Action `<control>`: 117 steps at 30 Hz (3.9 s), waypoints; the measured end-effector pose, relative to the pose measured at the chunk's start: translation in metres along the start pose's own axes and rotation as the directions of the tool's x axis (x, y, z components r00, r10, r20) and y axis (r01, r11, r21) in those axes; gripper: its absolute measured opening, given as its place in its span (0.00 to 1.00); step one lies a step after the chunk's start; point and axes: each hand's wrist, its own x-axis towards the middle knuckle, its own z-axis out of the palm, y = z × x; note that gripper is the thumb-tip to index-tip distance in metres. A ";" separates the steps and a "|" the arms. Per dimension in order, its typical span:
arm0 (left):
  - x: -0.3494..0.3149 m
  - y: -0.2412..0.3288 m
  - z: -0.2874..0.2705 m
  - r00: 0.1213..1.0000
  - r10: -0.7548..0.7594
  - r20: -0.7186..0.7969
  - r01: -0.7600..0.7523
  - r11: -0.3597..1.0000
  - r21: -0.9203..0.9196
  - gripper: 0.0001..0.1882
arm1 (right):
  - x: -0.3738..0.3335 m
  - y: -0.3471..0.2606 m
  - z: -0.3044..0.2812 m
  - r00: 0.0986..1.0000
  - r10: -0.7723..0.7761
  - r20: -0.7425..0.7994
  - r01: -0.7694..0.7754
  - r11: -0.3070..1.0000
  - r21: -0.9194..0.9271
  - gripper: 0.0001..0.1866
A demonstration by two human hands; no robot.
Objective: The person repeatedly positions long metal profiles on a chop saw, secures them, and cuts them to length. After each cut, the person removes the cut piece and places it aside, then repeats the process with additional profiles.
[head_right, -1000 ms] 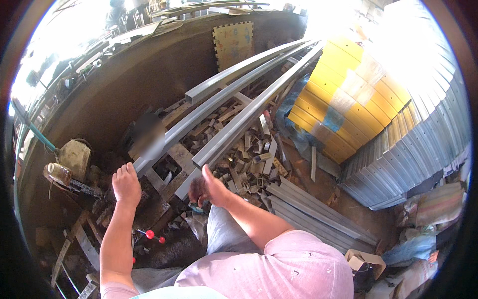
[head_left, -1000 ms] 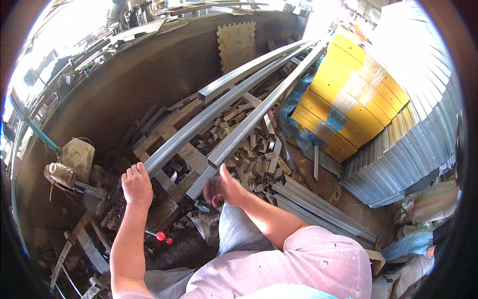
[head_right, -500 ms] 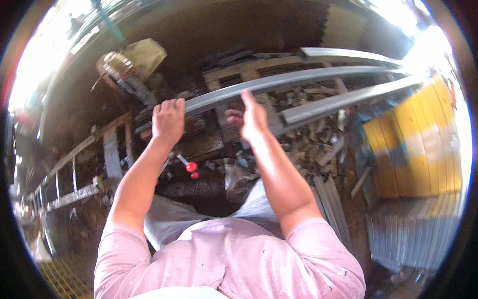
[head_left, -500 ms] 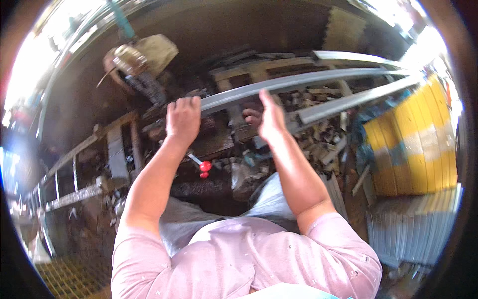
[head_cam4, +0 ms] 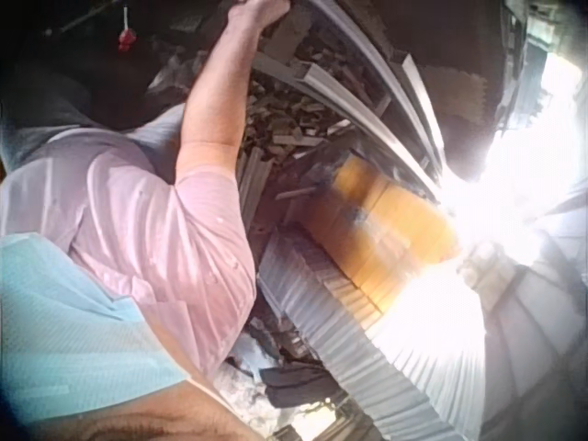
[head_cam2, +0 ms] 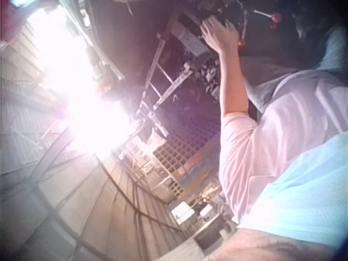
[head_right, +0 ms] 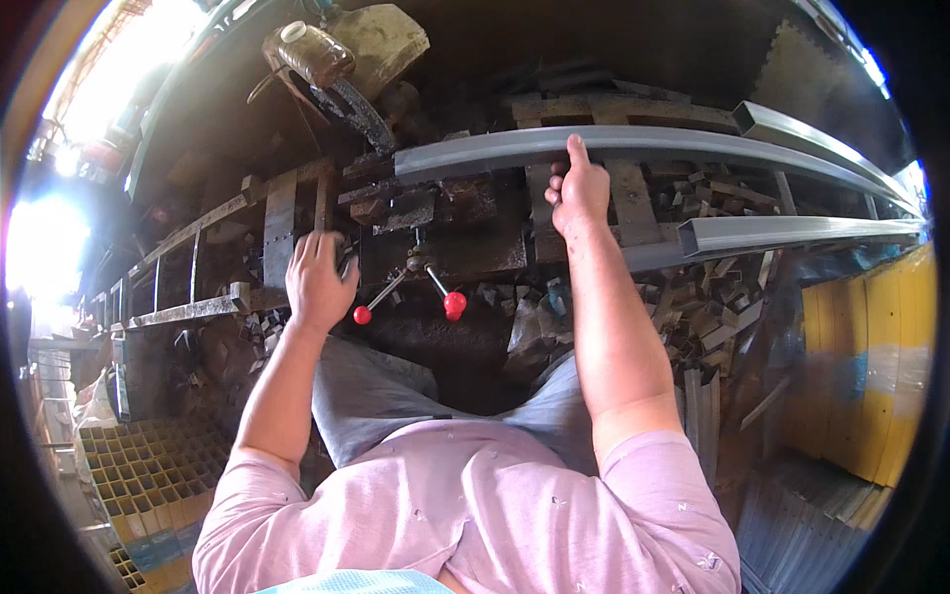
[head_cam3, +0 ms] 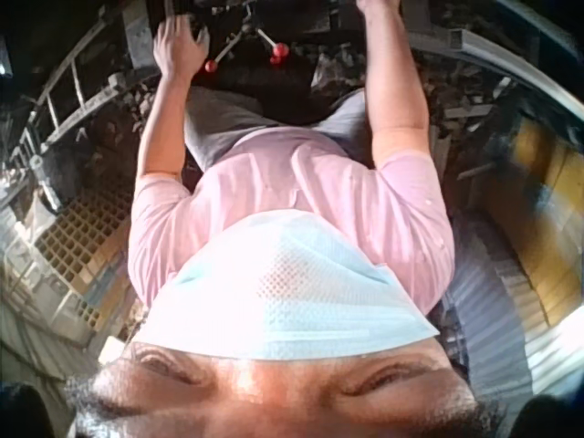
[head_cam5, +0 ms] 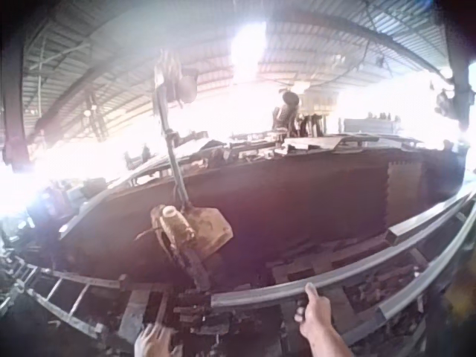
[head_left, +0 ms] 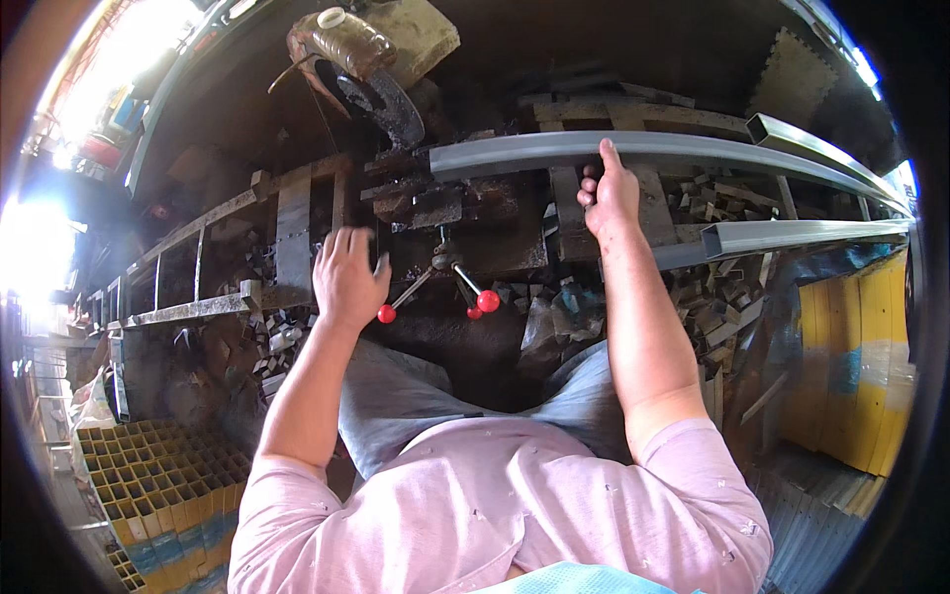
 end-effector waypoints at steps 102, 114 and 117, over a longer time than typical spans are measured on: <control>-0.079 0.160 0.200 0.514 0.652 0.557 -0.552 0.749 -0.367 0.09 | 0.099 0.055 0.024 0.771 -0.221 0.597 0.439 -0.495 -0.750 0.36; -0.025 0.172 0.142 0.849 0.508 0.149 -0.437 0.831 -0.344 0.13 | 0.089 0.051 0.037 0.748 -0.151 0.647 0.529 -0.455 -0.717 0.36; -0.023 0.197 0.159 0.577 0.540 0.613 -0.497 0.827 -0.261 0.14 | 0.114 0.050 0.010 0.702 -0.208 0.681 0.544 -0.460 -0.702 0.35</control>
